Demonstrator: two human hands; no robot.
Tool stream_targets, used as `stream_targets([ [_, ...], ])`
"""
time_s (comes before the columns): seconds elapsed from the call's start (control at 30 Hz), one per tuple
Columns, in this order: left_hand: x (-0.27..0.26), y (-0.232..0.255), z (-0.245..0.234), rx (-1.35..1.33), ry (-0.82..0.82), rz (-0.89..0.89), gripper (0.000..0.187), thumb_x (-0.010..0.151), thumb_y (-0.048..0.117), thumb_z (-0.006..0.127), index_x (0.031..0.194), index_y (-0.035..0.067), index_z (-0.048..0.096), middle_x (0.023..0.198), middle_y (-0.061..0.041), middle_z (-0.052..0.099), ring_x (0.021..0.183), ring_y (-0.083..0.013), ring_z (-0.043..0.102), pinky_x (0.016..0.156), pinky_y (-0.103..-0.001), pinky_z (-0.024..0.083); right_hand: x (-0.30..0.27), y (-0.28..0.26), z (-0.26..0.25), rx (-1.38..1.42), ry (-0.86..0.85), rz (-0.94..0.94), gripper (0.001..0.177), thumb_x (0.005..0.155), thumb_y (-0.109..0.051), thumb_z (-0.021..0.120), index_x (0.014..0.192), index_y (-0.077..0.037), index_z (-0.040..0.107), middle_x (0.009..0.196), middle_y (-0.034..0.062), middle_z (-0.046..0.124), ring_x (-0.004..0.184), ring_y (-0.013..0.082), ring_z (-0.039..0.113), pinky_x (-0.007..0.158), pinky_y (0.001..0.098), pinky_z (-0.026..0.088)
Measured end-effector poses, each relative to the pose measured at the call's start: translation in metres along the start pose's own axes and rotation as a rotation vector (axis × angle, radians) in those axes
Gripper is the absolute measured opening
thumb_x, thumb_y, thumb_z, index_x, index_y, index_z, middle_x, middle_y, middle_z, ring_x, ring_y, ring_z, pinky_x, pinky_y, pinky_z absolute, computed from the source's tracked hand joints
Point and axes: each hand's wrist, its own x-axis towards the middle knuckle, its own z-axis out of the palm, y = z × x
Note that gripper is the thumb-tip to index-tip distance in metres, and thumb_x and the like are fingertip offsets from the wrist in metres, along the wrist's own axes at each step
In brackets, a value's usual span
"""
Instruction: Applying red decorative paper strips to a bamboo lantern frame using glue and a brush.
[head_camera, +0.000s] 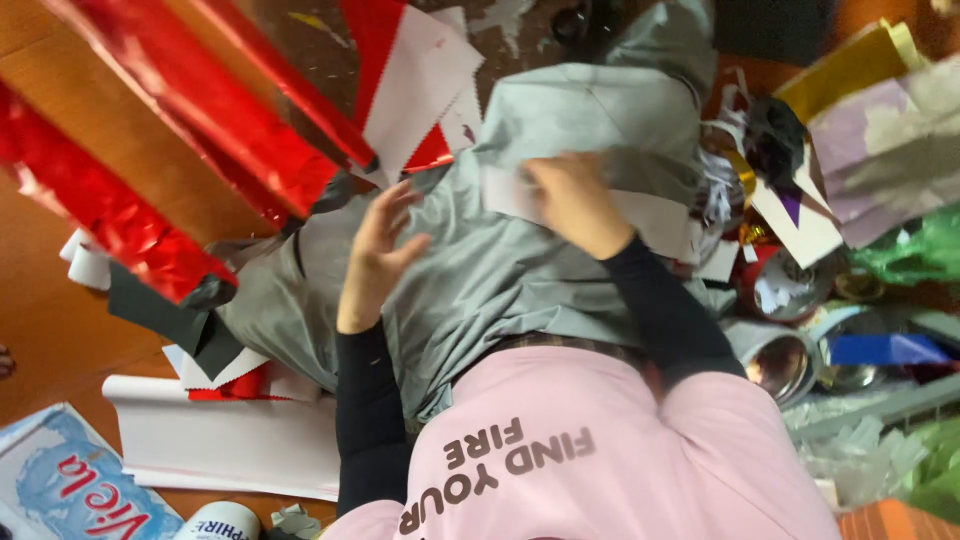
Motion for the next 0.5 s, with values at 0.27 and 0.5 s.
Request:
stream_targets([
  [0.27,0.032,0.019,0.002,0.394,-0.129,-0.128,0.057,0.090,-0.007,0.068,0.145,0.007,0.059,0.123,-0.012,0.068,0.111,-0.0195,0.071,0.095,-0.031,0.059,0.006,-0.043,-0.020,0.402,-0.181,0.112,0.036,0.087,-0.019,0.076,0.119,-0.006,0.068,0.092,0.0127,0.076,0.078,0.0299,0.073,0.068,0.0413,0.054],
  [0.5,0.015,0.027,-0.057,0.651,0.115,-0.266,0.041,0.095,-0.001,0.055,0.133,0.004,0.069,0.098,-0.015,0.074,0.082,-0.0125,0.065,0.074,-0.027,0.052,-0.057,0.034,-0.077,0.478,-0.305,0.314,0.031,0.083,-0.021,0.079,0.109,-0.005,0.075,0.090,0.0101,0.078,0.078,0.0180,0.073,0.072,0.0303,0.055],
])
